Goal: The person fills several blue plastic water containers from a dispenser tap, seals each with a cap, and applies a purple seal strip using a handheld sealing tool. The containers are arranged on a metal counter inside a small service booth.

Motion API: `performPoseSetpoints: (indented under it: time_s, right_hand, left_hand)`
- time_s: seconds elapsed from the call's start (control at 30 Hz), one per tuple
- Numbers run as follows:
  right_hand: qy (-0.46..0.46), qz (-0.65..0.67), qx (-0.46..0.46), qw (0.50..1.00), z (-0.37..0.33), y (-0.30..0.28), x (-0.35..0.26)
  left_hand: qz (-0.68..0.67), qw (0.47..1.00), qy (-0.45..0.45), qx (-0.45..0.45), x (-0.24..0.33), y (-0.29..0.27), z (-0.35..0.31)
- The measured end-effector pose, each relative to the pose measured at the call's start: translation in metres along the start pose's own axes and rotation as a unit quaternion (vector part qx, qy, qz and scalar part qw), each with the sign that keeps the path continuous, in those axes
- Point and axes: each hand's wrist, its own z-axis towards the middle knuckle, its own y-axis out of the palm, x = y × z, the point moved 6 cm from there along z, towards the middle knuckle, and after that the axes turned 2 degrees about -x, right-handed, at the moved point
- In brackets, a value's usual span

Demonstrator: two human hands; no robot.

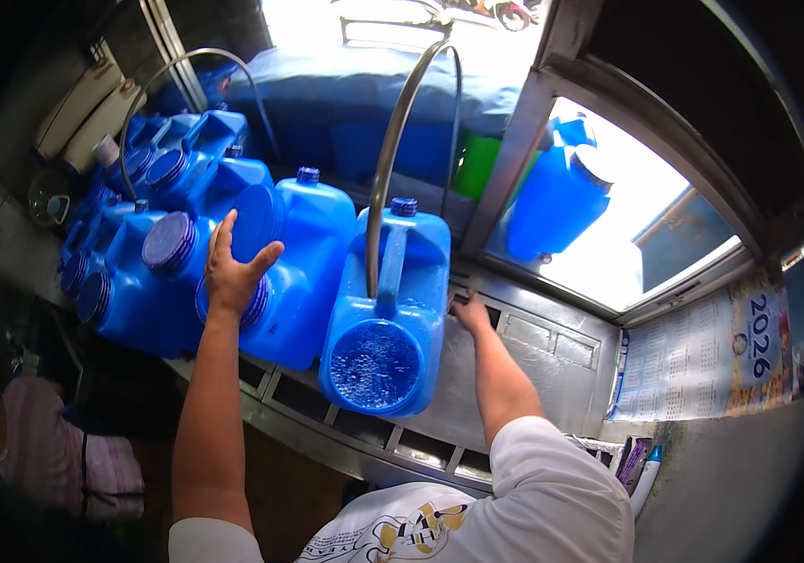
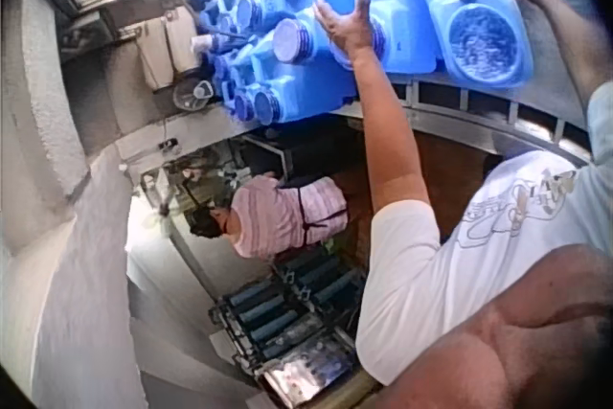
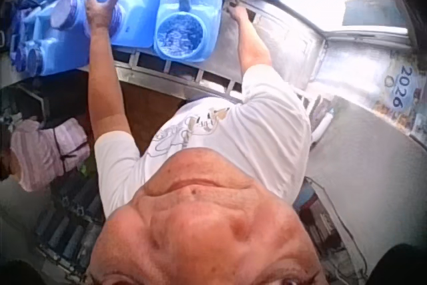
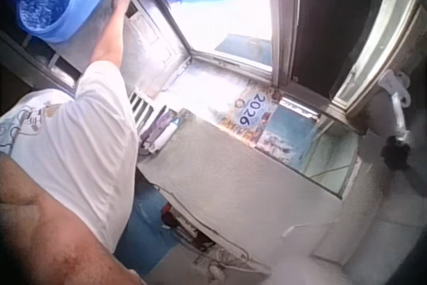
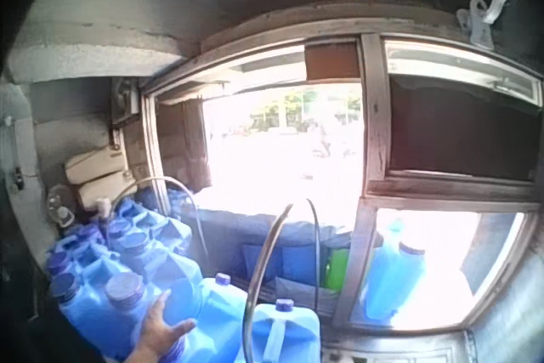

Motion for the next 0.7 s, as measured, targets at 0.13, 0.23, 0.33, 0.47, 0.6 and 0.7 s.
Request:
performPoseSetpoints:
  time_s: [0.13,0.23,0.33,0.47,0.6,0.7]
  right_hand:
    - [0.02,-0.061,-0.04,0.997,-0.115,0.008,0.056]
    - [-0.007,-0.117,-0.082,0.99,-0.226,-0.004,0.087]
    - [0.04,-0.151,-0.136,0.978,-0.319,-0.014,0.136]
    - [0.194,-0.149,-0.115,0.963,-0.417,-0.047,0.187]
    - [0.328,-0.08,-0.006,0.941,-0.497,-0.065,0.247]
    - [0.379,-0.047,0.011,0.924,-0.54,-0.064,0.251]
  left_hand:
    - [-0.023,0.999,0.04,0.007,0.004,0.006,0.007]
    - [-0.077,0.994,0.072,0.003,0.001,0.004,0.003]
    - [-0.144,0.974,0.176,-0.011,0.013,0.007,0.001]
    - [-0.169,0.929,0.318,-0.09,0.045,0.013,-0.05]
    - [-0.185,0.889,0.342,-0.242,0.074,0.035,-0.123]
    - [-0.129,0.904,0.32,-0.253,0.087,0.027,-0.14]
